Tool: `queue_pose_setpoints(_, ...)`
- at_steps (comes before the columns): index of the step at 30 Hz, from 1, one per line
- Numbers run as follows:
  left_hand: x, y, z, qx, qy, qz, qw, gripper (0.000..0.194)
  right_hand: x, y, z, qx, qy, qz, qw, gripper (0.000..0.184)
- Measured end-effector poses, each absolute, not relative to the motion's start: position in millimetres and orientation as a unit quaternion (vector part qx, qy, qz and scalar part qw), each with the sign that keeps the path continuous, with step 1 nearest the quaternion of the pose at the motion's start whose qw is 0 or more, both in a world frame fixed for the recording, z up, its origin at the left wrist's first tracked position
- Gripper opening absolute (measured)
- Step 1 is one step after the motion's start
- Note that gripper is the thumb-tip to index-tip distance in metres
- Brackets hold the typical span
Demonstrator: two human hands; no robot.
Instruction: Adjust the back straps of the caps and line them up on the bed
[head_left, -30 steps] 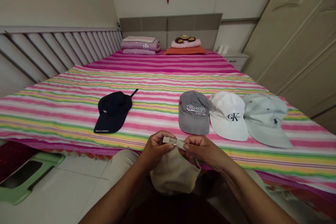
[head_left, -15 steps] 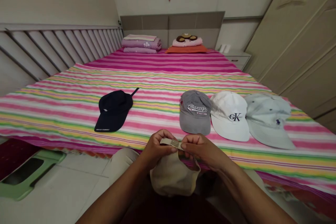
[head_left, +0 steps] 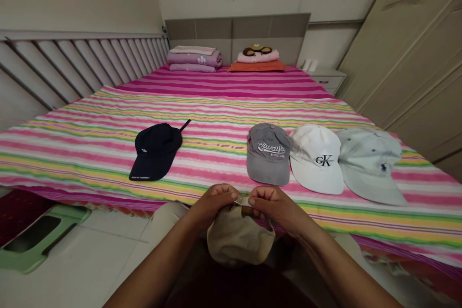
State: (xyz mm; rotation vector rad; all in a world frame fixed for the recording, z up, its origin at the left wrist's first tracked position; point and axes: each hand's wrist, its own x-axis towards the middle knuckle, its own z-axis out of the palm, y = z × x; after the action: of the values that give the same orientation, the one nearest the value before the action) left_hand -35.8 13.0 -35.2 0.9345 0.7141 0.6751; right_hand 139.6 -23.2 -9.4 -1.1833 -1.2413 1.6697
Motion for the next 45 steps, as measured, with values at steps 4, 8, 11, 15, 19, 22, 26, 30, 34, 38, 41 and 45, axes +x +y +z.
queue_pose_setpoints(4,-38,14,-31,0.388,0.315,0.326,0.802,0.020,137,-26,-12,-0.439,-0.501,0.633,0.395,0.027)
queue_pose_setpoints(8,-36,17,-29,0.373,0.293,0.341,0.812,0.018,132,-33,-14,-0.469,-0.589,0.529,0.392,0.048)
queue_pose_setpoints(11,-34,17,-27,0.366,0.286,0.341,0.817,0.017,127,-36,-15,-0.482,-0.653,0.440,0.384,0.051)
queue_pose_setpoints(15,-34,15,-23,0.380,0.304,0.333,0.808,0.016,122,-33,-18,-0.478,-0.721,0.295,0.404,0.039)
queue_pose_setpoints(19,-35,14,-23,0.429,0.321,0.323,0.780,0.016,123,-33,-19,-0.492,-0.747,0.211,0.395,0.024)
queue_pose_setpoints(22,-36,14,-24,0.436,0.327,0.312,0.778,0.016,124,-35,-14,-0.500,-0.769,0.179,0.355,0.018)
queue_pose_setpoints(26,-36,12,-23,0.436,0.319,0.297,0.787,0.017,127,-35,-10,-0.513,-0.782,0.166,0.311,0.015)
queue_pose_setpoints(30,-38,10,-25,0.428,0.324,0.311,0.784,0.018,130,-33,-10,-0.501,-0.792,0.174,0.302,0.017)
queue_pose_setpoints(34,-39,13,-23,0.456,0.329,0.319,0.763,0.015,131,-33,-8,-0.496,-0.795,0.196,0.290,0.011)
queue_pose_setpoints(38,-40,21,-12,0.518,0.332,0.256,0.745,0.020,128,-31,-3,-0.499,-0.792,0.209,0.283,0.008)
queue_pose_setpoints(41,-41,27,-4,0.567,0.328,0.157,0.739,0.021,128,-27,1,-0.500,-0.768,0.269,0.298,0.008)
queue_pose_setpoints(45,-43,32,-6,0.527,0.338,0.158,0.764,0.020,136,-20,1,-0.432,-0.638,0.533,0.348,0.036)
